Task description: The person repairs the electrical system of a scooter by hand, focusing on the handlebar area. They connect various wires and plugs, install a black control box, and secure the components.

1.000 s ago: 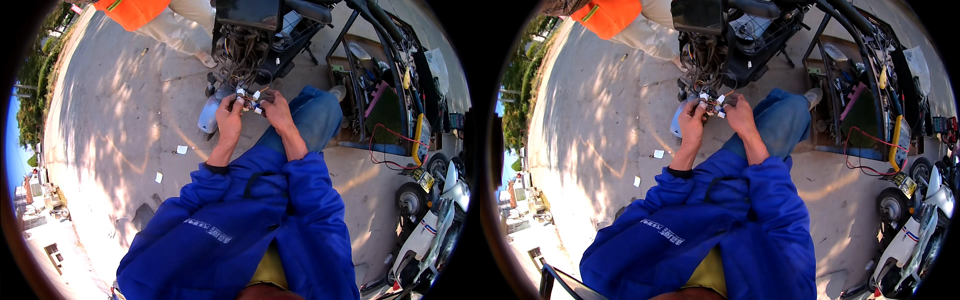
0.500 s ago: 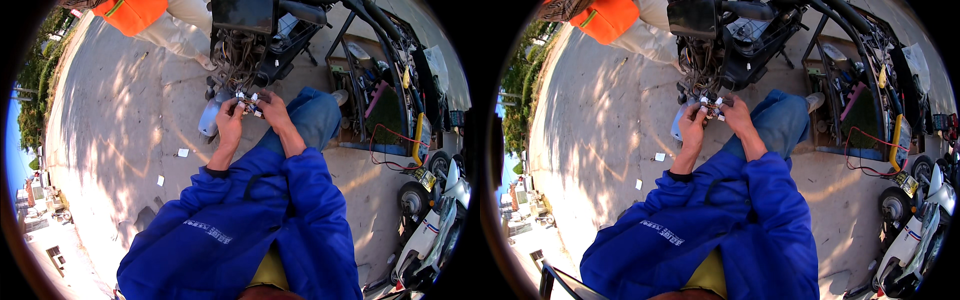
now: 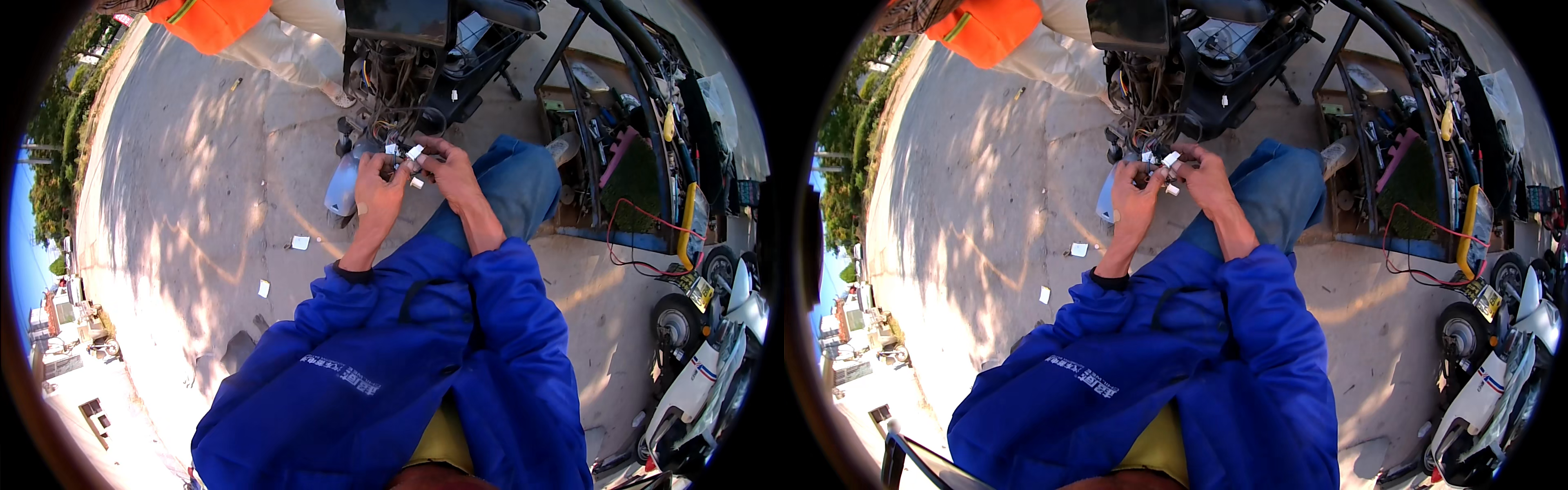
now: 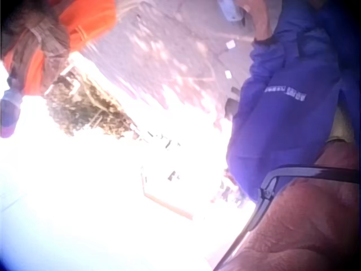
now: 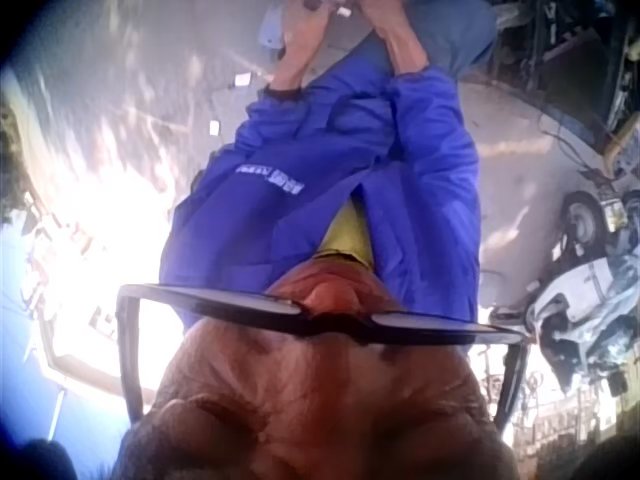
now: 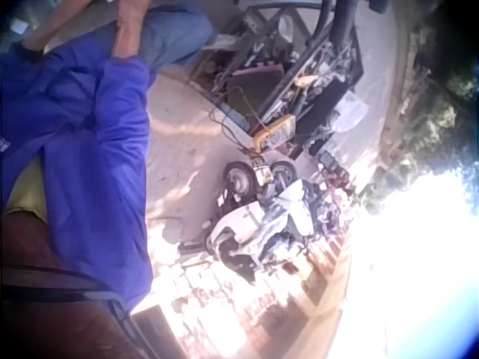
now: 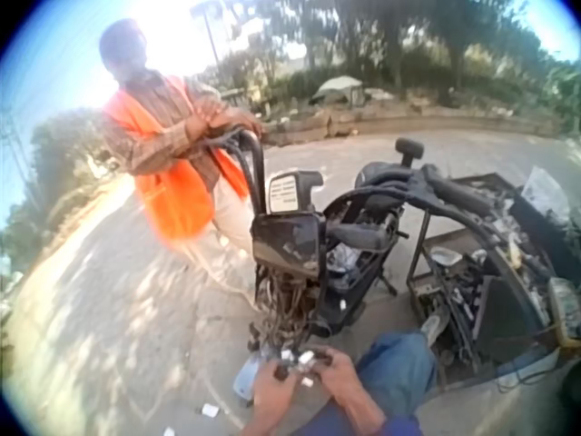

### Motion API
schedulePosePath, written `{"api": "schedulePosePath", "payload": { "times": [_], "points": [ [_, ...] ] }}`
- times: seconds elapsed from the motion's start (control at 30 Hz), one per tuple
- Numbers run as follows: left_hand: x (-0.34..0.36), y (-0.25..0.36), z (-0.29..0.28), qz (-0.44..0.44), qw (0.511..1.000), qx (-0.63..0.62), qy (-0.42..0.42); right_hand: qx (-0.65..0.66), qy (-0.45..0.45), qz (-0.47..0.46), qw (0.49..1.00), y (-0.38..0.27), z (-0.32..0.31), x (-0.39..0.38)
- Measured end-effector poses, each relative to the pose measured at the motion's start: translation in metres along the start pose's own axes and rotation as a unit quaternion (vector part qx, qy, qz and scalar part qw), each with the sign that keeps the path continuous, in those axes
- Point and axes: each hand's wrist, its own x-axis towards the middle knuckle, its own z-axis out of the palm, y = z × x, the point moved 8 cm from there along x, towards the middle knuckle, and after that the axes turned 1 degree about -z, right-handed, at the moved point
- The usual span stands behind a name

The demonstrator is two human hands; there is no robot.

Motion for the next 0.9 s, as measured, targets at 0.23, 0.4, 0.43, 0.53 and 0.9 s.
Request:
{"api": "schedulePosePath", "payload": {
  "times": [0.23, 0.4, 0.43, 0.53, 0.9],
  "points": [
    [0.002, -0.004, 0.001, 0.006, 1.0, -0.005, -0.015, 0.037, 0.047, 0.017, 0.998, 0.007, -0.007, 0.004],
    [0.002, -0.004, 0.001, 0.035, 0.999, -0.011, 0.001, 0.065, 0.064, 0.029, 0.995, 0.007, -0.008, 0.004],
    [0.002, -0.005, 0.001, 0.04, 0.999, -0.01, 0.0, 0.062, 0.062, 0.031, 0.996, 0.009, -0.009, 0.005],
    [0.002, -0.012, 0.005, 0.009, 1.0, -0.02, -0.008, 0.052, 0.057, 0.035, 0.996, 0.01, -0.009, 0.007],
    [0.003, -0.016, 0.007, 0.032, 0.999, -0.005, -0.009, 0.035, 0.052, 0.022, 0.998, 0.009, -0.007, 0.007]
  ]
}}
